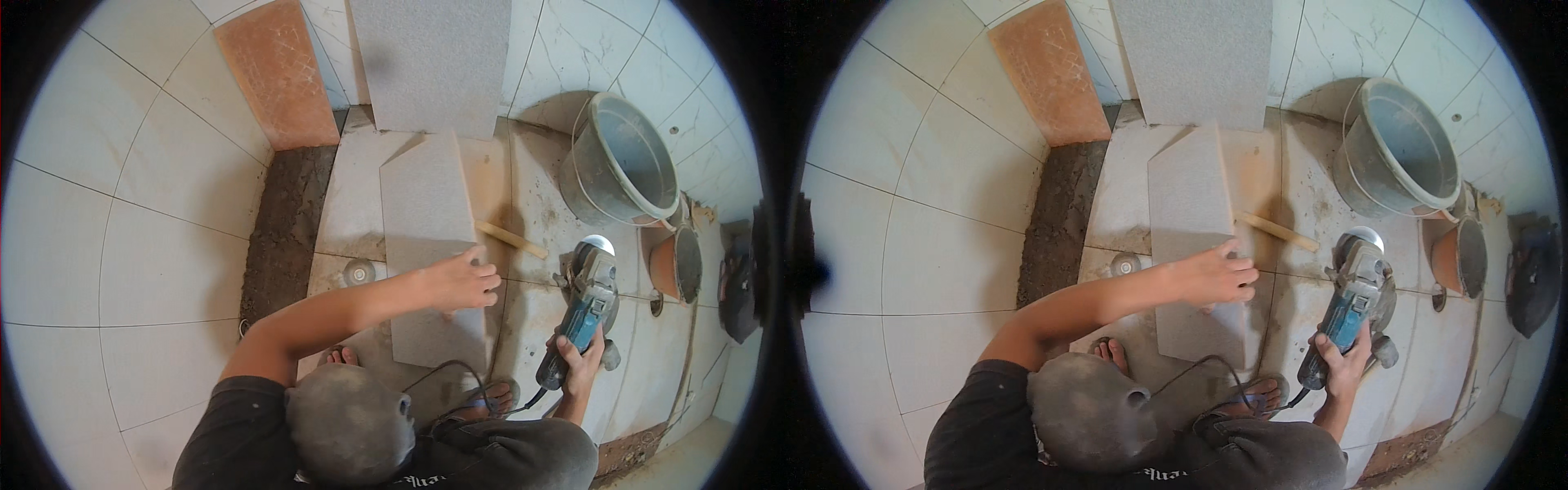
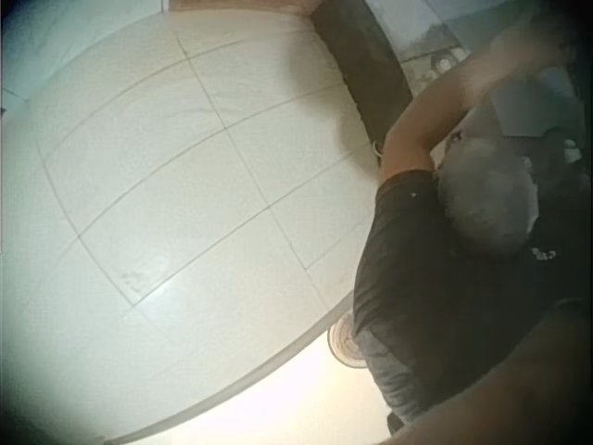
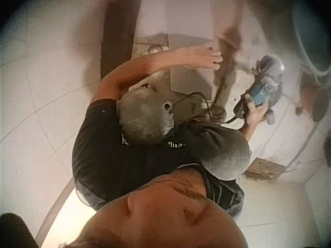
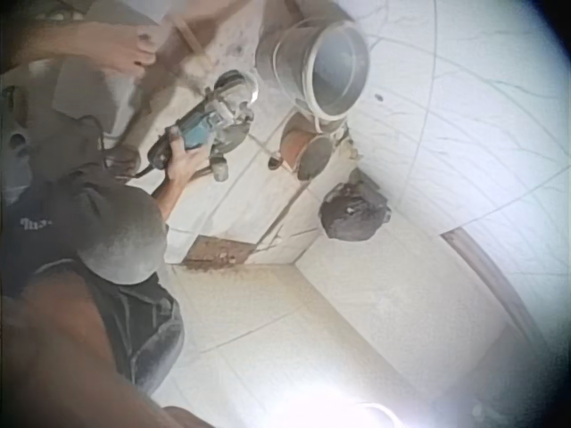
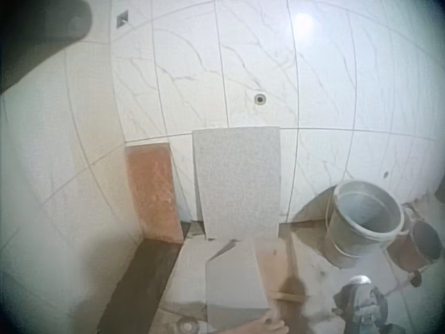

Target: Cutting a ceramic tile with an angle grinder and placing it onto a prepared mortar bed on the floor.

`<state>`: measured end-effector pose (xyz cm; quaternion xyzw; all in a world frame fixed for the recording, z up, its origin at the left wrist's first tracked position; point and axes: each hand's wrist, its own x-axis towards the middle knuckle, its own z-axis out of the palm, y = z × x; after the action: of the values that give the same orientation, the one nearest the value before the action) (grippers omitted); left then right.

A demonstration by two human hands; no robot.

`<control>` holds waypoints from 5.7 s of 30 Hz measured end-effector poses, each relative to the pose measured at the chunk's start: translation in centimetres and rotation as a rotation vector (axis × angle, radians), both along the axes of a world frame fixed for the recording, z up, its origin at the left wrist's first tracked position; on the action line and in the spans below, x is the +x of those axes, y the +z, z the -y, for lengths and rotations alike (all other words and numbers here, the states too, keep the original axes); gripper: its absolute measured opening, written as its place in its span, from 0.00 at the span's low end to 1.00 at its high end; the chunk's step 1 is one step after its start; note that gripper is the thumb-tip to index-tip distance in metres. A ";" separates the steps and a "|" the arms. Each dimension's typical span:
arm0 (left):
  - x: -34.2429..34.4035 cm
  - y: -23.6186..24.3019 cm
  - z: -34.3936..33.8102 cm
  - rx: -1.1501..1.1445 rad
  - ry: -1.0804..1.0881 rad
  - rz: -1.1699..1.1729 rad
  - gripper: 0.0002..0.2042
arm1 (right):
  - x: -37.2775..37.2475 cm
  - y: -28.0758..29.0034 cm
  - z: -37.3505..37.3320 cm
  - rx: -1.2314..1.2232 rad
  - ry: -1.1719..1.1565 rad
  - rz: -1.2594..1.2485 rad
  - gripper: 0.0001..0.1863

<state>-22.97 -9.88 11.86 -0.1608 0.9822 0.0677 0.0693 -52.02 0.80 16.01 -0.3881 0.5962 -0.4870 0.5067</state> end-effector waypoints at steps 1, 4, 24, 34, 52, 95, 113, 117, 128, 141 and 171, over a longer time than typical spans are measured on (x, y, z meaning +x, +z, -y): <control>1.1 0.9 -0.6 -0.045 0.021 -0.075 0.29 | 0.4 0.6 0.1 -0.017 -0.009 -0.103 0.34; 6.1 3.8 -3.1 -0.101 0.102 -0.163 0.27 | 1.0 0.6 0.7 -0.100 0.059 -0.232 0.36; 18.7 3.8 -16.4 0.389 0.553 -0.708 0.33 | 17.2 9.7 12.4 -0.252 0.933 -0.778 0.34; 15.4 2.7 -18.7 0.339 0.320 -0.774 0.22 | 20.1 12.0 11.2 -0.161 1.095 -0.997 0.36; 13.8 0.5 -17.9 0.191 0.312 -0.861 0.17 | 20.7 12.0 9.3 -0.131 1.245 -1.106 0.35; 14.1 0.8 -17.9 0.225 0.304 -0.844 0.16 | 21.4 10.9 10.8 -0.155 1.158 -1.037 0.35; 14.3 0.5 -18.0 0.230 0.313 -0.834 0.15 | 20.8 11.6 9.9 -0.195 1.178 -1.124 0.37; 14.6 0.6 -18.0 0.238 0.309 -0.823 0.17 | 20.2 11.2 9.7 -0.313 1.220 -1.157 0.36; 14.3 0.9 -17.7 0.267 0.306 -0.789 0.17 | 20.8 11.0 9.6 -0.351 1.287 -1.207 0.35; 14.4 0.9 -17.8 0.254 0.305 -0.761 0.19 | 21.6 10.7 9.9 -0.323 1.212 -1.211 0.32; 14.4 0.5 -18.1 0.287 0.304 -0.764 0.18 | 23.7 11.2 11.7 -0.277 1.141 -1.222 0.33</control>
<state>-8.57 8.21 12.32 -0.2555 0.8832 0.2677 -0.2882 -28.30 -10.90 27.25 -0.8830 0.4130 0.0700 0.2116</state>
